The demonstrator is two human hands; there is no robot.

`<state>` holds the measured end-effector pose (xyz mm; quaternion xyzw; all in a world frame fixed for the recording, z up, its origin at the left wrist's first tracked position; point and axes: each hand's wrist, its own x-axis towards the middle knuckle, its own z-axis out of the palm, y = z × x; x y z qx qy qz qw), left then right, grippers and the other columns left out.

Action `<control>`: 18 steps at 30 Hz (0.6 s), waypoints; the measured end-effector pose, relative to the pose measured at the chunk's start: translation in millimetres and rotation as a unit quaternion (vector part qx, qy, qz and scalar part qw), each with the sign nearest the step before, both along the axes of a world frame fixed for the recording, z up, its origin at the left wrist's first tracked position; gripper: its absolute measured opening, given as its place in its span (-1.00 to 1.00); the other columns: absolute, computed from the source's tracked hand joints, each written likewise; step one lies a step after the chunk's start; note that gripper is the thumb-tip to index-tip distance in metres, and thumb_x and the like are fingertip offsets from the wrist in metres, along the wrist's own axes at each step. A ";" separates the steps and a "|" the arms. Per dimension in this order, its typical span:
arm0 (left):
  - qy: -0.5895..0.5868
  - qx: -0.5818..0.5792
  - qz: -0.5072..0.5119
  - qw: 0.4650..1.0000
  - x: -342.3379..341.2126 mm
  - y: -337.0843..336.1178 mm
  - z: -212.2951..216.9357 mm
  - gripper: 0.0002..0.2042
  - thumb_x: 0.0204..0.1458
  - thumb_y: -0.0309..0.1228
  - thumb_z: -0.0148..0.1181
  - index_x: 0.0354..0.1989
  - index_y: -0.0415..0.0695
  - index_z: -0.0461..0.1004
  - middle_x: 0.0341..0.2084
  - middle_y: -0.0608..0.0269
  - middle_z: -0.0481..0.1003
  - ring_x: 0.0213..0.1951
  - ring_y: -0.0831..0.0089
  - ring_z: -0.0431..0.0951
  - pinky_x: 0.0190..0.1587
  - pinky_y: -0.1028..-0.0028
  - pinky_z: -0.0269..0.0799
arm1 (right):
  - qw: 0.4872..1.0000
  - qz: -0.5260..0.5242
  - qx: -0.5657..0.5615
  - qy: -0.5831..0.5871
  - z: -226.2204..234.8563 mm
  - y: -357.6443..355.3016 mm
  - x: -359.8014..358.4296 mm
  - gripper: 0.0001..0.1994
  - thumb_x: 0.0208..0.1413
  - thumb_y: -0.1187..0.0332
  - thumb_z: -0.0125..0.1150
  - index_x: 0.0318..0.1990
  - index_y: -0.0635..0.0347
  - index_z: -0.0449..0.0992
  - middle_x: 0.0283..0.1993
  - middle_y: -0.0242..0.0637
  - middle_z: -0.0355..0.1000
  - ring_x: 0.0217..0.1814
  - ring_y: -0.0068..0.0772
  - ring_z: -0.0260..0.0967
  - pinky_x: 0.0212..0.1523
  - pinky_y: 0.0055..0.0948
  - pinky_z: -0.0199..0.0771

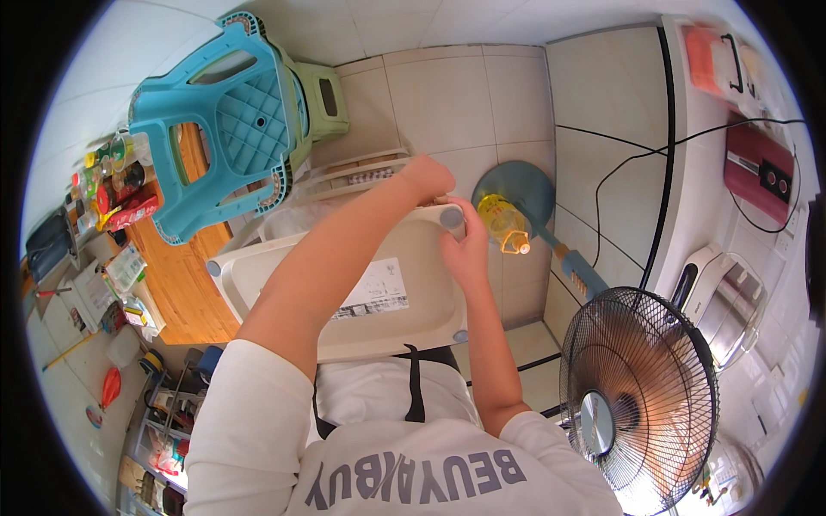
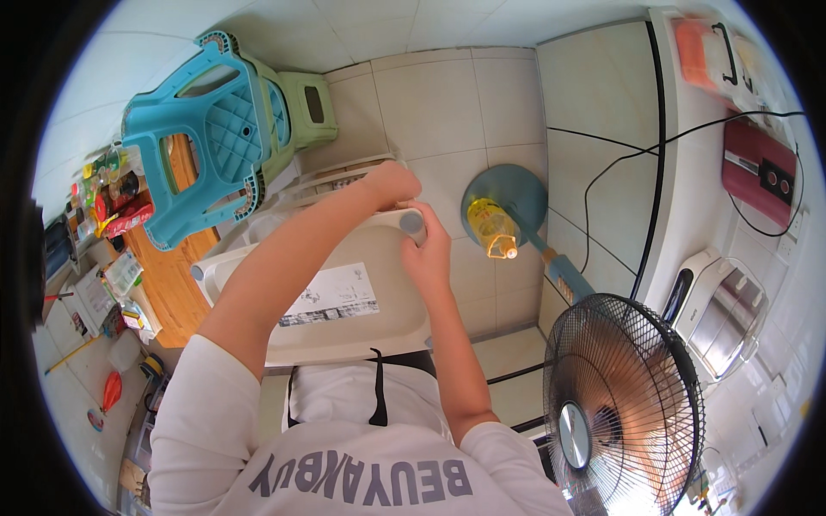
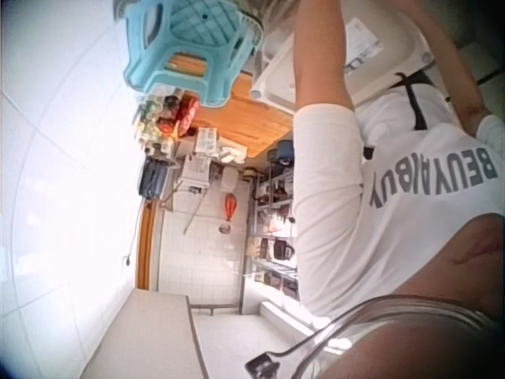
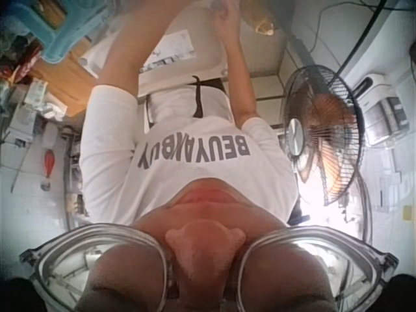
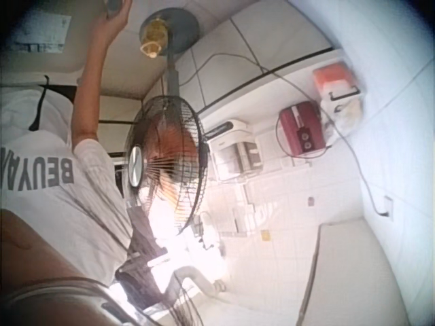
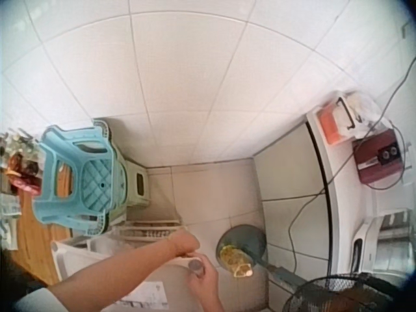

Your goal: The person unpacks plastic trays and cylindrical legs from a storage bin, inserts the legs into the tray corners to assemble a small table, and then sprays and wipes the tray surfaces with a cloth.

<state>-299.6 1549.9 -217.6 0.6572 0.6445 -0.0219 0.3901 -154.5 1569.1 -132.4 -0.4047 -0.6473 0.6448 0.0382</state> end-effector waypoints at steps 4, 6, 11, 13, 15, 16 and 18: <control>-0.003 0.005 -0.008 1.000 1.2 0.2 -2.5 -0.91 -0.40 -0.56 0.18 -0.62 -0.12 0.53 -0.57 0.15 0.53 -0.46 0.20 0.56 -0.52 0.35 0.41 | 0.999 -0.007 -0.021 -0.027 0.8 0.6 0.8 -0.55 -0.20 0.74 -0.15 -0.07 0.26 0.37 -0.17 -0.32 0.41 -0.08 -0.57 0.33 -0.07 -0.62 0.28; -0.009 0.004 -0.007 1.000 1.4 1.4 -0.6 -0.91 -0.40 -0.56 0.18 -0.62 -0.13 0.53 -0.57 0.14 0.53 -0.46 0.20 0.56 -0.53 0.35 0.40 | 1.000 -0.002 -0.012 -0.021 3.9 1.8 0.5 -0.55 -0.20 0.75 -0.15 -0.08 0.26 0.37 -0.18 -0.32 0.41 -0.09 -0.57 0.33 -0.07 -0.62 0.27; -0.016 0.004 -0.005 1.000 3.8 4.1 -0.7 -0.93 -0.37 -0.55 0.16 -0.63 -0.13 0.52 -0.57 0.15 0.53 -0.47 0.20 0.57 -0.53 0.33 0.40 | 0.999 -0.025 0.001 -0.029 2.4 0.8 4.1 -0.54 -0.21 0.72 -0.14 -0.08 0.20 0.39 -0.22 -0.26 0.44 -0.14 -0.43 0.37 -0.09 -0.56 0.31; -0.019 0.016 -0.008 1.000 5.8 3.5 -4.4 -0.93 -0.36 -0.55 0.15 -0.63 -0.14 0.52 -0.56 0.16 0.53 -0.45 0.20 0.57 -0.52 0.31 0.41 | 0.999 -0.017 0.007 -0.026 3.6 1.5 6.0 -0.53 -0.20 0.71 -0.12 -0.05 0.20 0.38 -0.21 -0.24 0.43 -0.13 -0.43 0.37 -0.09 -0.55 0.31; -0.020 0.011 0.006 1.000 5.5 -1.8 -8.9 -0.89 -0.25 -0.50 0.15 -0.48 -0.11 0.53 -0.52 0.17 0.54 -0.42 0.20 0.57 -0.47 0.29 0.44 | 0.999 0.009 0.033 -0.011 3.5 1.7 7.5 -0.52 -0.19 0.70 -0.09 -0.01 0.20 0.36 -0.20 -0.22 0.43 -0.10 -0.43 0.37 -0.08 -0.54 0.32; -0.023 0.009 0.009 1.000 6.5 -5.0 -7.6 -0.87 -0.19 -0.47 0.15 -0.41 -0.10 0.53 -0.50 0.18 0.55 -0.41 0.21 0.57 -0.45 0.28 0.46 | 0.999 0.006 0.041 -0.013 4.3 0.8 8.3 -0.51 -0.18 0.69 -0.09 0.01 0.20 0.34 -0.17 -0.21 0.42 -0.09 -0.44 0.36 -0.07 -0.55 0.32; -0.045 -0.033 0.101 0.993 6.3 -14.0 -4.9 -0.67 -0.15 -0.47 0.14 -0.12 -0.10 0.44 -0.34 0.11 0.52 -0.28 0.17 0.54 -0.34 0.30 0.45 | 0.998 0.005 0.059 -0.015 7.7 -1.9 7.3 -0.49 -0.17 0.68 -0.07 0.05 0.19 0.32 -0.13 -0.20 0.41 -0.05 -0.44 0.35 -0.05 -0.55 0.31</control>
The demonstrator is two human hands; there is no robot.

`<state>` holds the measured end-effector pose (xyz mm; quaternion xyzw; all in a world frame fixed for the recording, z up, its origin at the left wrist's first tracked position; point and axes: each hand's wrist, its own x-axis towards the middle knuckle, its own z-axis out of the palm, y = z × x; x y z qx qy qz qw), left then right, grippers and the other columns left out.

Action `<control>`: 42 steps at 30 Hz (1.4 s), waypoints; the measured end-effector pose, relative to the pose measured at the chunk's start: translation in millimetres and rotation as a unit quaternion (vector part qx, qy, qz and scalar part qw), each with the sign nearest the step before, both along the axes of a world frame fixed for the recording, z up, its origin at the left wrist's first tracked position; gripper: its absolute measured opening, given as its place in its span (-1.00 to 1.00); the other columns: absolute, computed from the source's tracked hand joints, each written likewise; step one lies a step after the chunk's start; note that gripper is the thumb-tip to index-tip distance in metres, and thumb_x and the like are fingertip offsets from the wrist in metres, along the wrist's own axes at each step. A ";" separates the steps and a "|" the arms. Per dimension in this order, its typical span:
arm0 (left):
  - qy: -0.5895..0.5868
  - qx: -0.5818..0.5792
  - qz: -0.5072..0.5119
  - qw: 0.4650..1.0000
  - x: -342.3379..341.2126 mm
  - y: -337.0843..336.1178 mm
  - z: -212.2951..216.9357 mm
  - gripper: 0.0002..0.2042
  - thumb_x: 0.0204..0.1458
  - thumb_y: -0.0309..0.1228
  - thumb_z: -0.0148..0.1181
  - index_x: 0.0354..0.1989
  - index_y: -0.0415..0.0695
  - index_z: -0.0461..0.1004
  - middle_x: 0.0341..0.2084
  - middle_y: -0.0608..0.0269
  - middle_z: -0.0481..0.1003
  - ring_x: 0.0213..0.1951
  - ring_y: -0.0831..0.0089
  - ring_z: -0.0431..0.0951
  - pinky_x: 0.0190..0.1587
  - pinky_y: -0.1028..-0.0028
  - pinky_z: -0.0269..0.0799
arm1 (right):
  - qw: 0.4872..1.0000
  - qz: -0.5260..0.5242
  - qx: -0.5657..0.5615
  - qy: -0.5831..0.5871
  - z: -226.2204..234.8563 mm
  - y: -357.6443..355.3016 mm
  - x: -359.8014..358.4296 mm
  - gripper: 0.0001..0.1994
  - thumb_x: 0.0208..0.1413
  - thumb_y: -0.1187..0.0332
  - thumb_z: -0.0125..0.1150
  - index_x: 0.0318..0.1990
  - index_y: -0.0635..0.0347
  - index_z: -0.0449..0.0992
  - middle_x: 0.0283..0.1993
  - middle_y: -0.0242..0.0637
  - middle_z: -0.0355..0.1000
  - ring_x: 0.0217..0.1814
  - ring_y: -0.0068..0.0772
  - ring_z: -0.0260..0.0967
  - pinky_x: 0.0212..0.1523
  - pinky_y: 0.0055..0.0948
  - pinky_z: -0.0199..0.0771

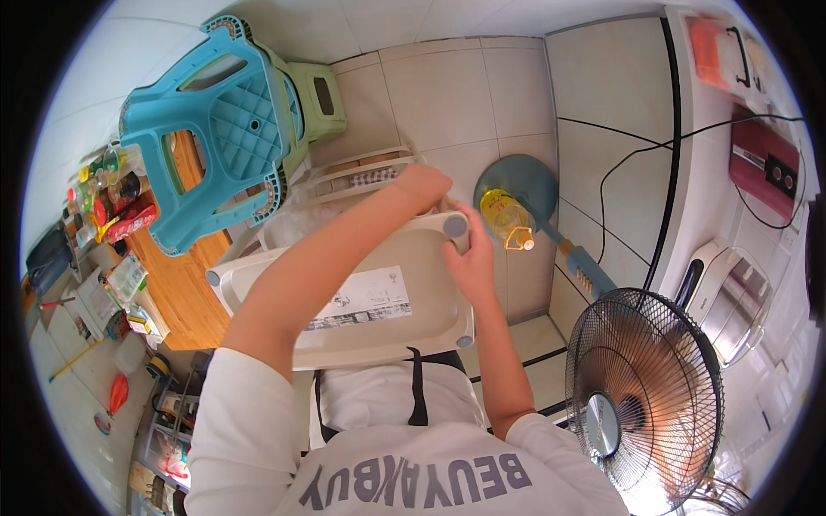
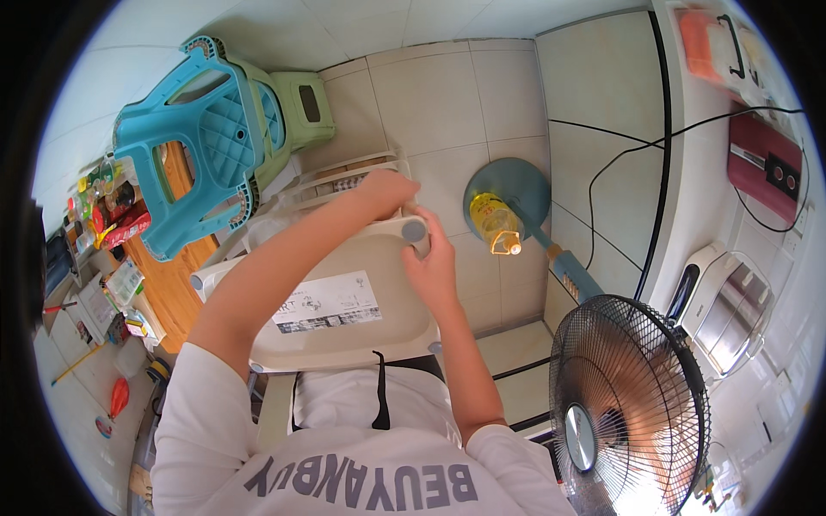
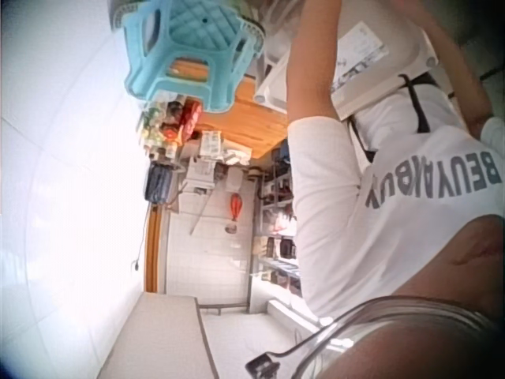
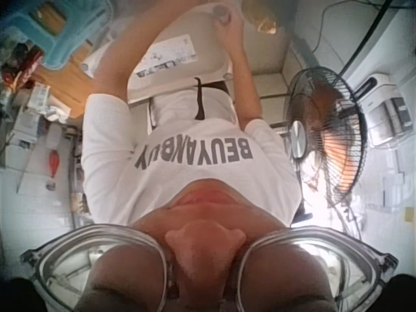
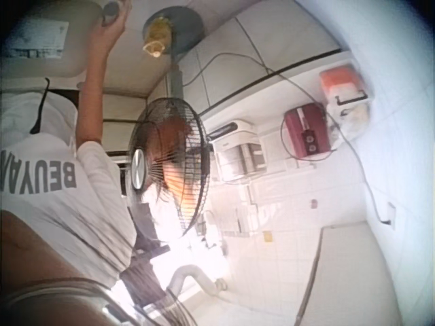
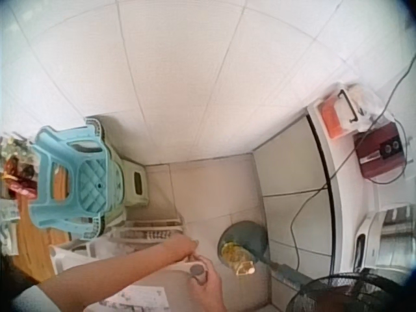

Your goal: The person unpacks plastic trays and cylindrical legs from a storage bin, inserts the legs into the tray corners to assemble a small table, and then sprays and wipes the tray surfaces with a cloth.

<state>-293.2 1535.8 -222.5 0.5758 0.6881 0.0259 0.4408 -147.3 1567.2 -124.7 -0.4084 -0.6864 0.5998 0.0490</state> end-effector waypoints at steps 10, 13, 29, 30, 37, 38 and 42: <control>-0.011 0.174 0.538 0.825 -43.4 -191.0 163.7 -0.67 0.00 -0.52 0.09 0.00 -0.16 0.38 -0.23 0.14 0.50 -0.17 0.27 0.50 -0.05 0.38 0.34 | 0.984 0.065 0.088 -0.143 11.2 1.7 2.1 -0.48 -0.10 0.47 0.22 0.10 0.16 0.31 -0.05 -0.19 0.40 -0.12 -0.31 0.37 -0.10 -0.44 0.34; 0.114 0.157 0.667 0.719 -18.8 -293.0 162.8 -0.76 0.02 -0.56 0.04 -0.11 -0.21 0.45 -0.33 0.20 0.52 -0.25 0.41 0.52 -0.12 0.46 0.36 | 0.932 0.115 0.313 -0.142 29.3 1.4 -13.8 -0.46 -0.17 0.42 0.32 0.06 0.23 0.32 -0.05 -0.21 0.39 -0.08 -0.13 0.34 -0.03 -0.31 0.33; -0.393 -0.042 0.754 0.525 -41.5 -428.5 -36.7 -0.37 0.05 0.14 -0.14 0.14 -0.09 0.27 -0.04 0.14 0.41 -0.08 0.34 0.43 -0.04 0.36 0.33 | 0.768 0.521 0.370 -0.041 21.5 -291.6 -177.5 -0.49 -0.10 -0.03 0.23 -0.10 0.17 0.46 -0.22 -0.23 0.44 -0.18 -0.22 0.40 -0.12 -0.25 0.36; -0.417 0.002 0.762 0.495 -36.2 -421.8 -51.1 -0.36 0.06 0.14 -0.16 0.16 -0.10 0.25 -0.02 0.12 0.40 -0.05 0.32 0.43 -0.02 0.37 0.33 | 0.758 0.532 0.366 -0.093 19.4 -301.0 -181.6 -0.49 -0.10 -0.05 0.22 -0.11 0.16 0.48 -0.24 -0.24 0.45 -0.21 -0.23 0.41 -0.18 -0.28 0.38; -0.658 0.165 0.683 0.271 -54.3 -383.7 -50.8 -0.67 0.02 -0.22 -0.01 -0.15 -0.20 0.39 -0.21 0.06 0.45 -0.21 0.41 0.51 -0.28 0.46 0.45 | 0.791 0.508 0.306 -0.150 21.1 -335.5 -202.5 -0.66 -0.16 0.12 0.19 -0.25 0.13 0.57 -0.55 -0.28 0.47 -0.43 -0.23 0.43 -0.36 -0.37 0.41; -0.676 0.186 0.661 0.268 -49.7 -381.2 -73.6 -0.72 -0.01 -0.28 0.01 -0.20 -0.20 0.40 -0.25 0.06 0.46 -0.26 0.42 0.53 -0.33 0.45 0.45 | 0.791 0.508 0.308 -0.149 21.9 -338.9 -203.1 -0.67 -0.16 0.13 0.19 -0.26 0.13 0.57 -0.57 -0.28 0.46 -0.45 -0.23 0.43 -0.37 -0.37 0.40; -0.638 0.115 0.742 0.170 -41.8 -371.2 -107.8 -0.78 -0.13 -0.40 0.04 -0.30 -0.25 0.38 -0.49 0.10 0.38 -0.50 0.36 0.41 -0.44 0.35 0.38 | 0.775 0.498 0.386 -0.047 17.3 -343.5 -194.6 -0.74 -0.18 0.16 0.19 -0.39 0.11 0.58 -0.69 -0.31 0.40 -0.58 -0.26 0.38 -0.50 -0.37 0.36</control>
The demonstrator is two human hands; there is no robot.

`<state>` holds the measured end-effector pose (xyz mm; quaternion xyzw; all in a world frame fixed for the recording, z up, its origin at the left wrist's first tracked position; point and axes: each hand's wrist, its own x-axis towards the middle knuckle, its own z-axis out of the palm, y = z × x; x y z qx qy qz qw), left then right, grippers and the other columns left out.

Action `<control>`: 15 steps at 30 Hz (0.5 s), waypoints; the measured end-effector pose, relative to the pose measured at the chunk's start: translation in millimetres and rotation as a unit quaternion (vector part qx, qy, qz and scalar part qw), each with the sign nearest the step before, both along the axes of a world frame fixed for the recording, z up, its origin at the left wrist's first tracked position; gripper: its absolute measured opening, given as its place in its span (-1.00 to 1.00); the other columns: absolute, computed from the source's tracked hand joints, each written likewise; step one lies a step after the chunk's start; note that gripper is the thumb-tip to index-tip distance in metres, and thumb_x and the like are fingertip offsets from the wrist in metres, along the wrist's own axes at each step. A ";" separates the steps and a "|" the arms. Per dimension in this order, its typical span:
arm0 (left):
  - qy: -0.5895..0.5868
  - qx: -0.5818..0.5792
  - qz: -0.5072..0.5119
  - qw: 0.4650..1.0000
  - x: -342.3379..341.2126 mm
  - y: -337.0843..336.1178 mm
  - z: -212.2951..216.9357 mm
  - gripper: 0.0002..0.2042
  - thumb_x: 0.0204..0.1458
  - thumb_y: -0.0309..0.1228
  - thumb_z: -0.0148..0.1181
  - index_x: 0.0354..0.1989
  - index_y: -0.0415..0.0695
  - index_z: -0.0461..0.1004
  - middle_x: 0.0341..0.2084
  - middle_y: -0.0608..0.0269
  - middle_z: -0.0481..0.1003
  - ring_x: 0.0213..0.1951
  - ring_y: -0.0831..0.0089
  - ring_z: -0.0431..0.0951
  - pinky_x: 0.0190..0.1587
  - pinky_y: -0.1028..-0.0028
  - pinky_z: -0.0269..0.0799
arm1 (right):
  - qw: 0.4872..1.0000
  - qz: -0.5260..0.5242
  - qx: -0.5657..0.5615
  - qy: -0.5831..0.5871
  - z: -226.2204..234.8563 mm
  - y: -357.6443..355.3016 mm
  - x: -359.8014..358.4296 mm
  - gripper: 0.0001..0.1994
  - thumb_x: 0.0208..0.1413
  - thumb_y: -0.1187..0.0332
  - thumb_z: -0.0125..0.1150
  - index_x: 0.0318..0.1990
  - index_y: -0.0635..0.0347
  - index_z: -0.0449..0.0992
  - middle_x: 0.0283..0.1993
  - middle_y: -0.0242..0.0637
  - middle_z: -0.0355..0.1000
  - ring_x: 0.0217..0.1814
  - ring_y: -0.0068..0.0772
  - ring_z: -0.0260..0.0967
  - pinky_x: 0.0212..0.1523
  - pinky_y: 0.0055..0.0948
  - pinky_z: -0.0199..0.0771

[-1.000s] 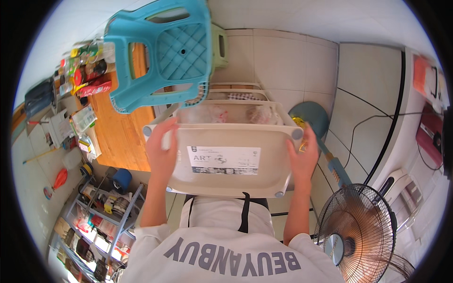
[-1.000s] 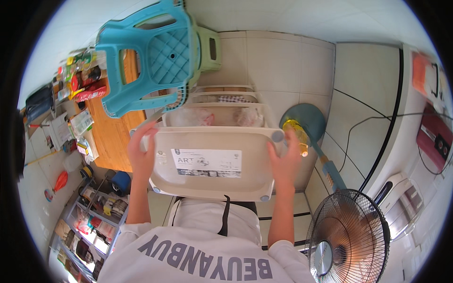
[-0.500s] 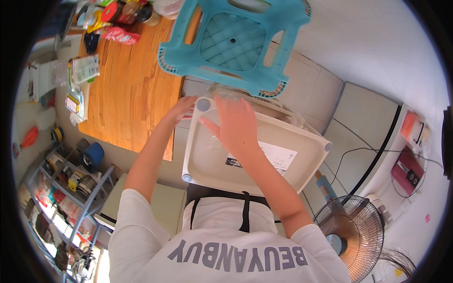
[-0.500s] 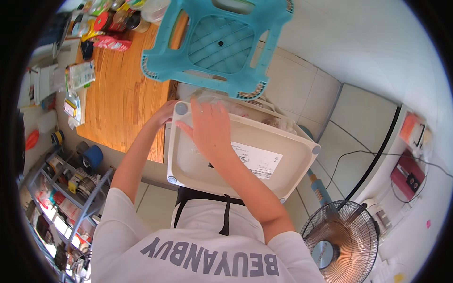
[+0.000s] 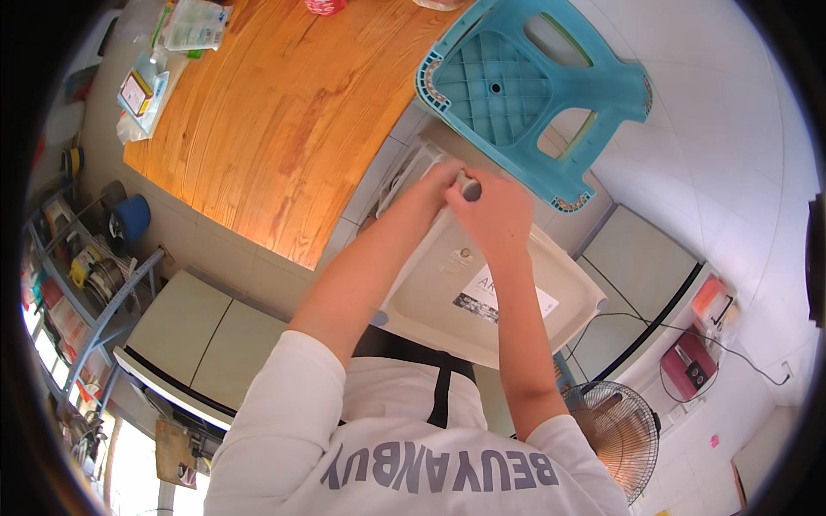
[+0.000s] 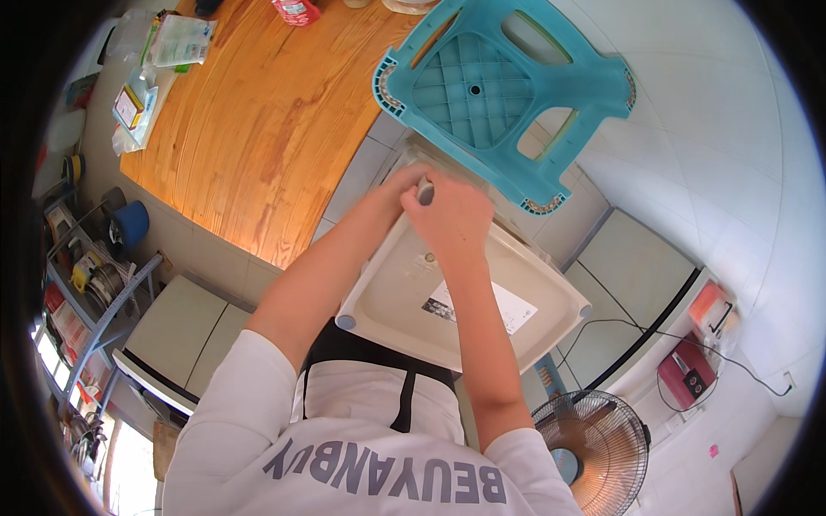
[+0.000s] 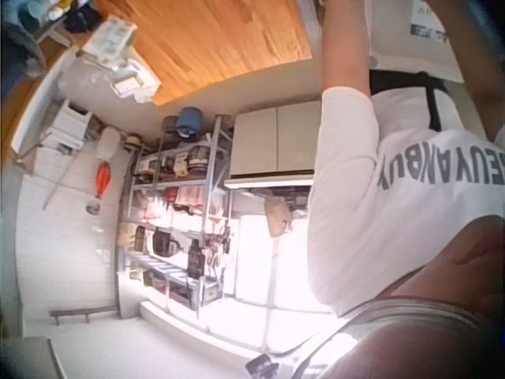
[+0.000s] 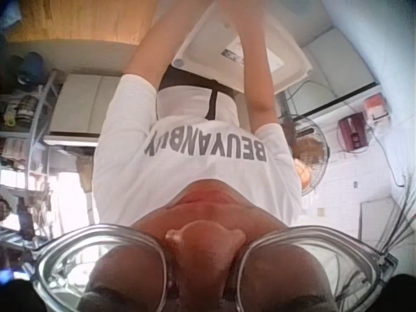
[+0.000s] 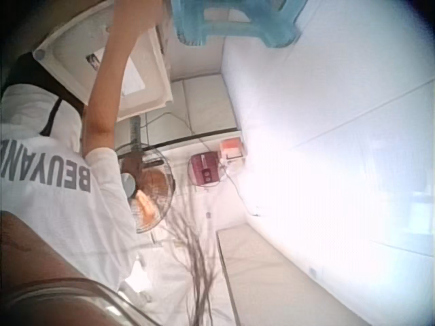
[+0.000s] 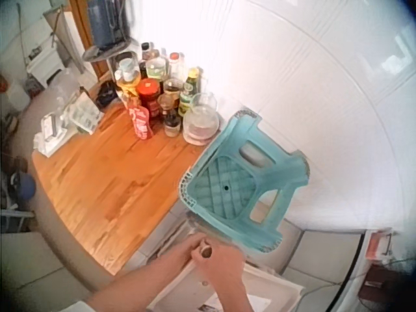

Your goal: The person unpacks plastic trays and cylindrical legs from a storage bin, inserts the legs into the tray corners to assemble a small table, and then sprays and wipes the tray surfaces with a cloth.

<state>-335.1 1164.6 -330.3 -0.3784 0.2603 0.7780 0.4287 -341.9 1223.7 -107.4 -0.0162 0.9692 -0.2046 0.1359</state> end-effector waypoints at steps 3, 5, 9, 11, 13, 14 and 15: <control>-0.066 -0.096 0.017 0.993 -6.0 13.5 28.2 -0.76 -0.20 -0.46 0.10 -0.35 -0.31 0.33 -0.59 0.13 0.26 -0.60 0.32 0.23 -0.52 0.27 0.28 | 0.999 -0.028 0.014 -0.011 -1.2 5.4 3.3 -0.73 -0.16 0.16 0.18 -0.34 0.10 0.60 -0.65 -0.32 0.43 -0.57 -0.26 0.39 -0.51 -0.40 0.36; -0.086 -0.115 0.008 0.990 -6.6 13.5 29.3 -0.87 -0.20 -0.47 0.07 -0.46 -0.26 0.37 -0.58 0.11 0.37 -0.59 0.32 0.38 -0.53 0.32 0.36 | 0.999 -0.015 0.034 -0.018 3.5 3.5 2.4 -0.72 -0.17 0.16 0.20 -0.32 0.10 0.61 -0.64 -0.33 0.44 -0.56 -0.27 0.40 -0.50 -0.40 0.36; -0.091 -0.159 -0.002 0.983 -10.4 7.1 38.5 -0.88 -0.17 -0.44 0.05 -0.47 -0.23 0.38 -0.53 0.10 0.42 -0.52 0.29 0.47 -0.49 0.30 0.42 | 1.000 0.004 0.011 0.023 1.4 2.1 3.3 -0.70 -0.20 0.17 0.24 -0.31 0.13 0.56 -0.66 -0.35 0.41 -0.58 -0.30 0.38 -0.53 -0.39 0.33; -0.126 -0.081 0.019 0.989 -11.7 5.1 41.9 -0.85 -0.16 -0.40 0.05 -0.45 -0.22 0.38 -0.50 0.10 0.42 -0.46 0.27 0.47 -0.44 0.27 0.43 | 0.999 0.000 0.020 -0.027 7.7 -4.4 -0.1 -0.67 -0.20 0.16 0.25 -0.29 0.17 0.51 -0.61 -0.27 0.42 -0.51 -0.24 0.40 -0.46 -0.35 0.34; -0.139 -0.035 0.024 0.989 -12.8 3.8 51.7 -0.84 -0.14 -0.36 0.04 -0.44 -0.19 0.37 -0.48 0.10 0.42 -0.42 0.27 0.48 -0.40 0.26 0.44 | 0.999 -0.002 0.036 -0.041 6.8 -6.5 0.2 -0.65 -0.22 0.16 0.25 -0.29 0.19 0.46 -0.56 -0.23 0.42 -0.46 -0.21 0.40 -0.43 -0.31 0.33; -0.132 -0.028 0.018 0.991 -14.0 1.8 62.4 -0.84 -0.13 -0.34 0.03 -0.44 -0.18 0.37 -0.48 0.10 0.42 -0.40 0.26 0.48 -0.38 0.26 0.44 | 0.998 -0.001 0.047 -0.029 1.8 -4.3 1.8 -0.64 -0.23 0.17 0.25 -0.29 0.19 0.43 -0.54 -0.23 0.42 -0.45 -0.20 0.39 -0.43 -0.29 0.31; -0.125 -0.022 0.011 0.992 -16.5 -1.1 72.5 -0.84 -0.12 -0.33 0.02 -0.44 -0.16 0.37 -0.47 0.10 0.42 -0.39 0.26 0.47 -0.36 0.25 0.44 | 0.998 -0.002 0.059 -0.016 -0.6 -2.9 2.4 -0.64 -0.24 0.18 0.25 -0.29 0.19 0.41 -0.52 -0.23 0.41 -0.43 -0.20 0.39 -0.43 -0.28 0.30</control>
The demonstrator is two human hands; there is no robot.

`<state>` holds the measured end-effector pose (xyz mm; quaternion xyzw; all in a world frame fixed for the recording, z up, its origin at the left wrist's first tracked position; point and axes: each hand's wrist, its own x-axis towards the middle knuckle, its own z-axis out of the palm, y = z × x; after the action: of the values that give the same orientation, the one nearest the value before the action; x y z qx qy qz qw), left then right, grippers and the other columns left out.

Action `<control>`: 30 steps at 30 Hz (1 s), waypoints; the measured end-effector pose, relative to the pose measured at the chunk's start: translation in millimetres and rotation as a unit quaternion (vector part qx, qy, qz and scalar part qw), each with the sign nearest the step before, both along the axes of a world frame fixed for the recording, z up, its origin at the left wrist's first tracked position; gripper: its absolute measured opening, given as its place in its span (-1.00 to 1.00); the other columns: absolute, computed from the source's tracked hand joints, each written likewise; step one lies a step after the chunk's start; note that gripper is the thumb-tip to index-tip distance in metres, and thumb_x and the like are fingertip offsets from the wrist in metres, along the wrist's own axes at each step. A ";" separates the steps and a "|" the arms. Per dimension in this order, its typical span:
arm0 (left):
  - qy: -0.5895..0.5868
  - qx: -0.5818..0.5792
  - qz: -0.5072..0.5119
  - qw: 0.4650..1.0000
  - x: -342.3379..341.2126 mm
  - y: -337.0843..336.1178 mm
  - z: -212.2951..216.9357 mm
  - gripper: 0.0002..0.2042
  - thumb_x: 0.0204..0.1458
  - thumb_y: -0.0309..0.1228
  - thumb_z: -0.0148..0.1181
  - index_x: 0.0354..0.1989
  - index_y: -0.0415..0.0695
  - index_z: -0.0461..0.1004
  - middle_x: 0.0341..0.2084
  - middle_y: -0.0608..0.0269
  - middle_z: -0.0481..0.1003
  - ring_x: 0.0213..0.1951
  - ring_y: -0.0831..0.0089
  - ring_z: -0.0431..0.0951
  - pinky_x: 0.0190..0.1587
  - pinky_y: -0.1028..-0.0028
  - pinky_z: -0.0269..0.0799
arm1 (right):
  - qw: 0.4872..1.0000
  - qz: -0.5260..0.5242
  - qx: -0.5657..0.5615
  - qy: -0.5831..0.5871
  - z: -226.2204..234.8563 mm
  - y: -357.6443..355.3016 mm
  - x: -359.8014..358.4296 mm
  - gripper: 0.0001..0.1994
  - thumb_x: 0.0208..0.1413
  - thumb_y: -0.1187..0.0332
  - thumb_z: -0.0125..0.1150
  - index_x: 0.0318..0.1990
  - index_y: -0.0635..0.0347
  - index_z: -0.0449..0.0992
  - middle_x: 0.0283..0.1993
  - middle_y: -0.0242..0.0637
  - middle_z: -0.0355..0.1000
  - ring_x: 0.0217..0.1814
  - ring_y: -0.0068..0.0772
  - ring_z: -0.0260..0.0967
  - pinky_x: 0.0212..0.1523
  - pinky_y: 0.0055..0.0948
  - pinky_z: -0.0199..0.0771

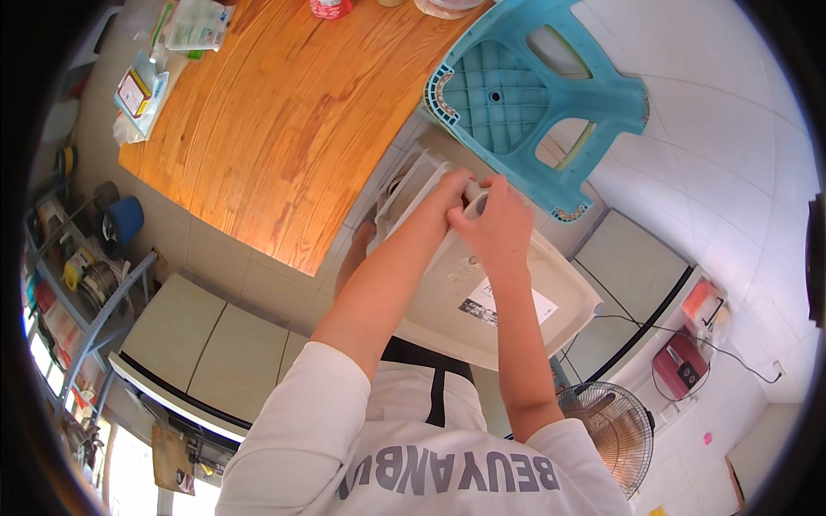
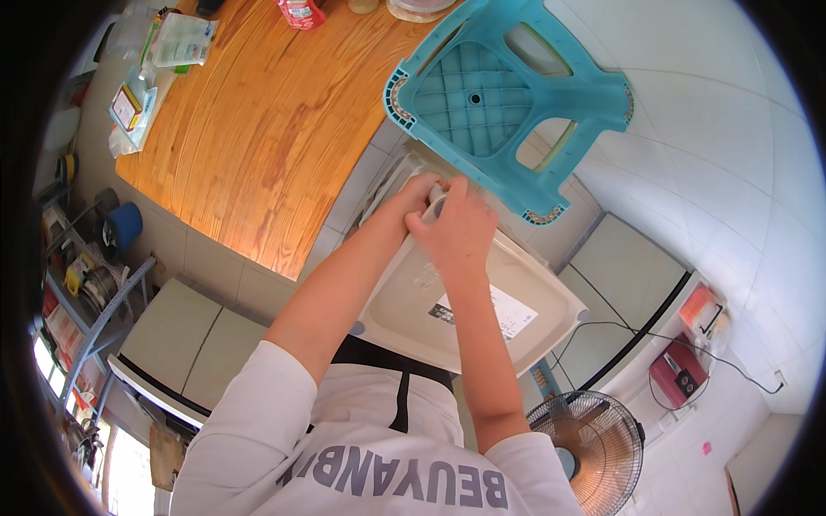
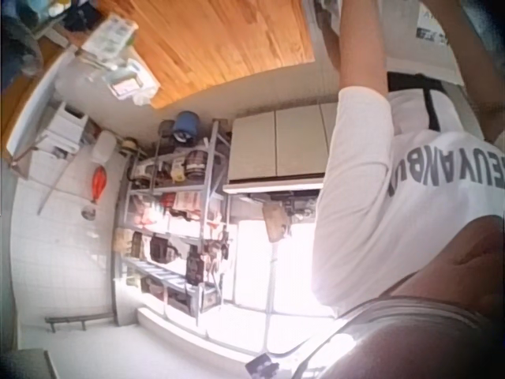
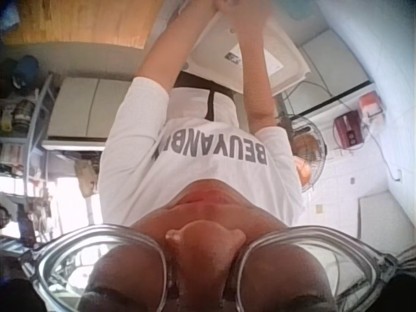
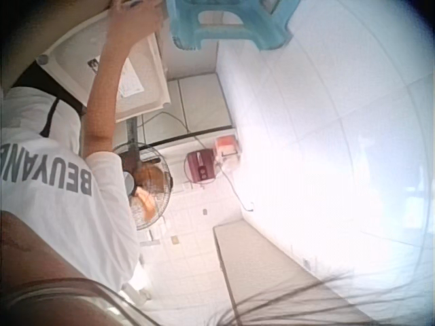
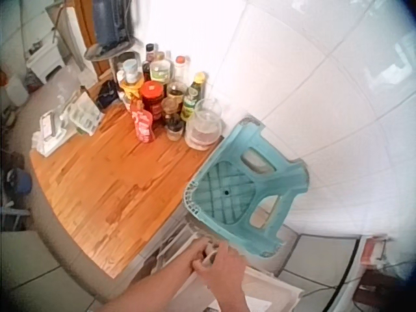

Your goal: The person unpacks plastic trays and cylindrical legs from a storage bin, inserts the legs into the tray corners to assemble a small table, and then sprays and wipes the tray surfaces with a cloth.

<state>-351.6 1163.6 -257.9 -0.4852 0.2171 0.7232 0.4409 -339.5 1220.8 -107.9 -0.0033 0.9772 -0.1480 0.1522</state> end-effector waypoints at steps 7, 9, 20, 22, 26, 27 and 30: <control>-0.006 -0.030 0.023 0.999 -0.5 -0.2 -16.1 -0.76 -0.14 -0.46 0.05 -0.27 -0.24 0.28 -0.40 0.00 0.37 -0.45 0.14 0.45 -0.43 0.15 0.44 | 0.997 0.012 0.060 -0.047 17.7 -10.5 3.5 -0.58 -0.27 0.23 0.24 -0.20 0.26 0.45 -0.44 -0.20 0.44 -0.40 -0.20 0.39 -0.38 -0.24 0.29; -0.022 -0.035 0.048 0.998 -10.9 -1.8 -27.5 -0.76 -0.13 -0.46 0.07 -0.25 -0.23 0.28 -0.37 0.02 0.36 -0.40 0.15 0.45 -0.42 0.16 0.45 | 0.999 0.022 0.029 -0.035 42.5 -11.5 8.8 -0.57 -0.28 0.25 0.25 -0.18 0.28 0.45 -0.43 -0.20 0.44 -0.40 -0.21 0.40 -0.37 -0.25 0.30; 0.056 -0.005 -0.016 0.998 7.4 -10.0 -44.0 -0.77 0.04 -0.25 0.00 -0.30 -0.18 0.31 -0.51 0.13 0.40 -0.51 0.34 0.41 -0.45 0.31 0.40 | 0.998 0.009 -0.060 0.026 32.6 5.5 19.2 -0.56 -0.18 0.21 0.34 -0.13 0.18 0.39 -0.23 -0.26 0.43 -0.19 -0.29 0.37 -0.12 -0.23 0.24; 0.121 -0.037 -0.137 0.982 14.3 -23.7 -32.2 -0.63 0.09 -0.06 -0.08 -0.28 -0.17 0.37 -0.49 0.19 0.45 -0.54 0.42 0.43 -0.47 0.34 0.39 | 0.994 0.046 -0.039 0.091 29.8 4.2 26.0 -0.57 -0.18 0.21 0.34 -0.13 0.14 0.40 -0.15 -0.27 0.40 -0.08 -0.30 0.33 -0.01 -0.17 0.20; 0.328 -0.266 -0.266 0.866 96.3 -79.6 -53.2 -0.59 0.05 -0.08 -0.02 -0.21 -0.25 0.43 -0.42 0.10 0.52 -0.50 0.28 0.53 -0.42 0.33 0.42 | 0.949 0.252 -0.117 0.149 19.7 -20.8 75.7 -0.63 -0.21 0.17 0.33 -0.24 0.15 0.46 -0.15 -0.30 0.39 0.04 -0.26 0.28 0.18 -0.13 0.10; 0.325 -0.267 -0.366 0.830 107.3 -98.3 -32.2 -0.58 0.04 -0.10 0.01 -0.19 -0.26 0.43 -0.41 0.07 0.53 -0.46 0.25 0.54 -0.37 0.32 0.43 | 0.943 0.289 -0.116 0.115 14.6 -29.1 91.9 -0.64 -0.20 0.14 0.32 -0.29 0.17 0.48 -0.18 -0.28 0.40 0.01 -0.26 0.29 0.15 -0.14 0.12; 0.262 -0.350 -0.508 0.742 179.6 -122.5 -3.3 -0.56 0.02 -0.15 0.07 -0.07 -0.28 0.39 -0.24 -0.01 0.51 -0.26 0.25 0.54 -0.20 0.29 0.40 | 0.917 0.395 -0.018 -0.061 17.8 -56.3 128.4 -0.59 -0.18 0.05 0.28 -0.32 0.22 0.50 -0.26 -0.24 0.43 -0.07 -0.29 0.31 0.06 -0.20 0.17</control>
<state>-172.0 1041.0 -261.1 -0.2144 0.7765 0.3639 0.4676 -211.1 1164.5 -90.1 -0.3825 0.8825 -0.0936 0.2571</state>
